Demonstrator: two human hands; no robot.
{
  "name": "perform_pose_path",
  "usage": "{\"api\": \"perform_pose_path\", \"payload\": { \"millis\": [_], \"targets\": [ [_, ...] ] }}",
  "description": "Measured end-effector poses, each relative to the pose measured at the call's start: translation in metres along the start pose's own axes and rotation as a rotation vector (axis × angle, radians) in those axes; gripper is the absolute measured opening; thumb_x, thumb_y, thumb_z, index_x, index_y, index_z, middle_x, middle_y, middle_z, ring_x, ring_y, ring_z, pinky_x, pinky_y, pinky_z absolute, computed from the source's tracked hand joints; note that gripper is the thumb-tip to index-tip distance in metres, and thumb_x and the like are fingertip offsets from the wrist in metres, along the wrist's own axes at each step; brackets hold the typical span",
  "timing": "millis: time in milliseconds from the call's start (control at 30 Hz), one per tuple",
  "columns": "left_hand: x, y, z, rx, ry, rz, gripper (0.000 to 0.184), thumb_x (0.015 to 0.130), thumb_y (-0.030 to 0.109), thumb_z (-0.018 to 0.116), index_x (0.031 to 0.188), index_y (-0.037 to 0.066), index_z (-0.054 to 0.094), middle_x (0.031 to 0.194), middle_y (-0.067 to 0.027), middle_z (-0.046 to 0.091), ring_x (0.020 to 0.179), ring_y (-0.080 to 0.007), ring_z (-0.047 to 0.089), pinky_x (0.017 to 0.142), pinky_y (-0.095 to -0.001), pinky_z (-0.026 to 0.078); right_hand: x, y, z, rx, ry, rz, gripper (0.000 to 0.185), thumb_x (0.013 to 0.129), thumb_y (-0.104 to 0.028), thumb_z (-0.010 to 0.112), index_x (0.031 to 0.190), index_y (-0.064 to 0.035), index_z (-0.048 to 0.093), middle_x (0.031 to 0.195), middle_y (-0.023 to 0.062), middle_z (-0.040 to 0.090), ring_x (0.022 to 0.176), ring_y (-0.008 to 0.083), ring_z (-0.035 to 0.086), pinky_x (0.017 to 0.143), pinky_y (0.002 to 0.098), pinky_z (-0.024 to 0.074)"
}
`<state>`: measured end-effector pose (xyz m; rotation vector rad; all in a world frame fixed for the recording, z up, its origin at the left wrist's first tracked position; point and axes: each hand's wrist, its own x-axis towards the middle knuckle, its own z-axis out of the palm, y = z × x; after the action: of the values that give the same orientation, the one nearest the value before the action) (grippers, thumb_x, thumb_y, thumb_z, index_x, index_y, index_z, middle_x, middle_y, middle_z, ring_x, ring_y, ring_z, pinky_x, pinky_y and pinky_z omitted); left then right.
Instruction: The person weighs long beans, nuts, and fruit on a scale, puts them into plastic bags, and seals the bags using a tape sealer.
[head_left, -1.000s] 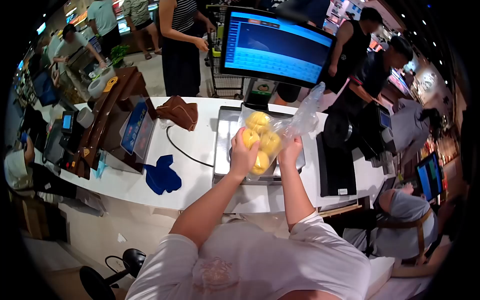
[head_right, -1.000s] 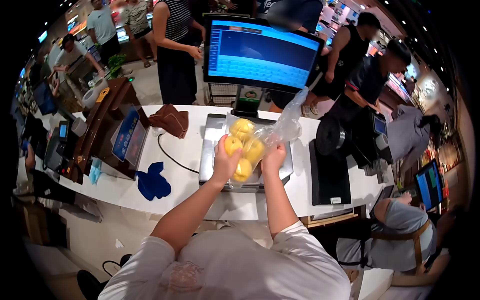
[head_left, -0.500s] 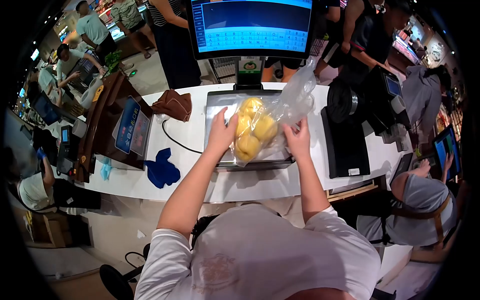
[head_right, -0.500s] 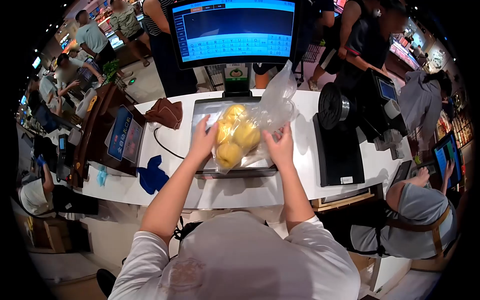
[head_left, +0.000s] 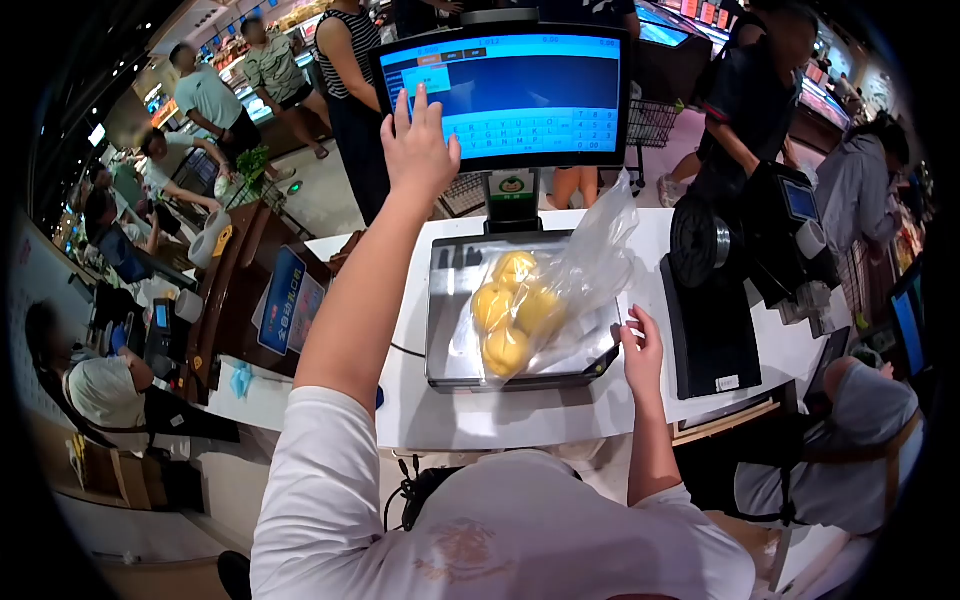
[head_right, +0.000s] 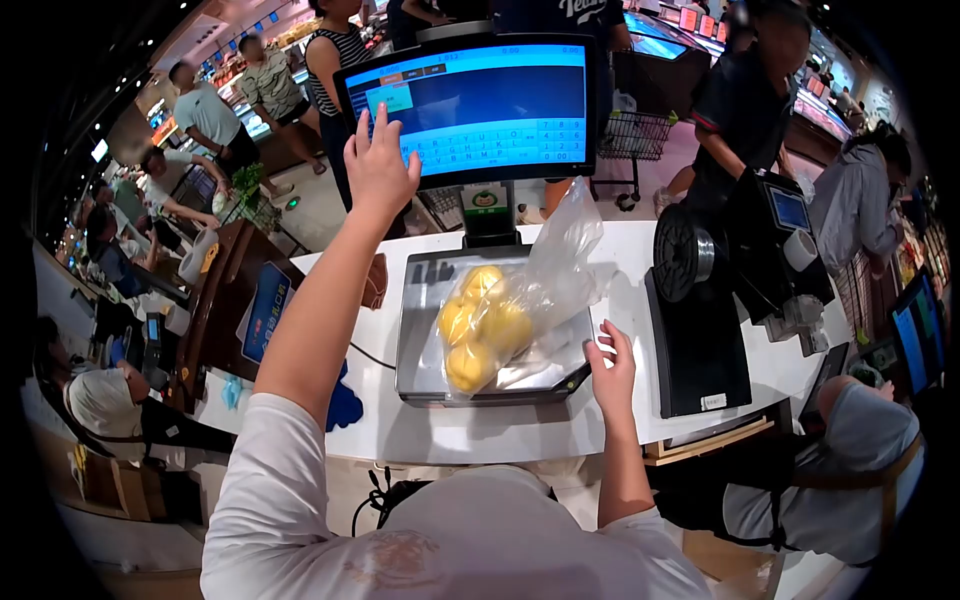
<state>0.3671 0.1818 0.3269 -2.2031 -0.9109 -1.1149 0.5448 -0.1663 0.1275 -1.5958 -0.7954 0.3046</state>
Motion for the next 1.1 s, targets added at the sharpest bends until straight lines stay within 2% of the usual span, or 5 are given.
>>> {"api": "perform_pose_path", "payload": {
  "millis": [233,433,700,933,1100],
  "targets": [
    [-0.031,0.025,-0.001,-0.43,0.048,-0.076,0.066,0.077,0.029,0.073,0.13,0.002,0.045,0.14,-0.0216,0.042,0.131,-0.037,0.038,0.106,-0.0473,0.032,0.008,0.0,0.002,0.024,-0.042,0.02,0.045,0.085,-0.009,0.065,0.127,-0.0008,0.052,0.115,0.0087,0.06,0.095,0.0142,0.057,0.077,0.0245,0.0457],
    [-0.103,0.106,-0.046,-0.892,-0.933,0.155,0.126,0.056,0.056,0.082,0.147,-0.001,0.017,0.147,-0.0324,0.026,0.14,-0.0416,0.021,0.115,-0.0441,0.019,0.042,-0.066,0.034,0.416,-0.188,0.186,0.039,0.091,-0.015,0.059,0.126,-0.0005,0.053,0.105,0.0008,0.061,0.09,0.0093,0.055,0.078,0.0235,0.0464],
    [-0.131,0.155,-0.021,-1.084,-0.863,-0.212,0.026,0.078,0.011,0.06,0.099,-0.005,0.063,0.094,-0.0231,0.065,0.094,-0.0335,0.064,0.081,-0.0402,0.049,0.021,-0.114,0.025,0.304,-0.291,-0.32,0.036,0.089,-0.001,0.056,0.124,-0.0051,0.056,0.133,0.0108,0.044,0.104,0.0146,0.056,0.089,0.0288,0.0501],
    [-0.148,0.125,-0.005,-1.432,-0.667,-1.049,0.029,0.095,0.026,0.052,0.104,-0.002,0.057,0.088,-0.0137,0.061,0.078,-0.0222,0.06,0.067,-0.0351,0.05,-0.05,0.031,-0.037,-0.152,0.113,-0.106,0.022,0.086,-0.003,0.06,0.108,-0.0035,0.063,0.105,0.0102,0.06,0.089,0.0184,0.062,0.071,0.027,0.0522],
    [-0.127,0.094,-0.026,-1.506,-0.299,-1.12,0.04,0.099,0.04,0.044,0.076,0.009,0.049,0.053,-0.0004,0.042,0.046,-0.0138,0.045,0.05,-0.0273,0.041,-0.085,0.069,-0.016,-0.204,0.096,-0.089,0.025,0.083,-0.008,0.066,0.107,-0.0046,0.063,0.102,0.0104,0.062,0.086,0.0239,0.061,0.072,0.031,0.0514]
  ]
}}
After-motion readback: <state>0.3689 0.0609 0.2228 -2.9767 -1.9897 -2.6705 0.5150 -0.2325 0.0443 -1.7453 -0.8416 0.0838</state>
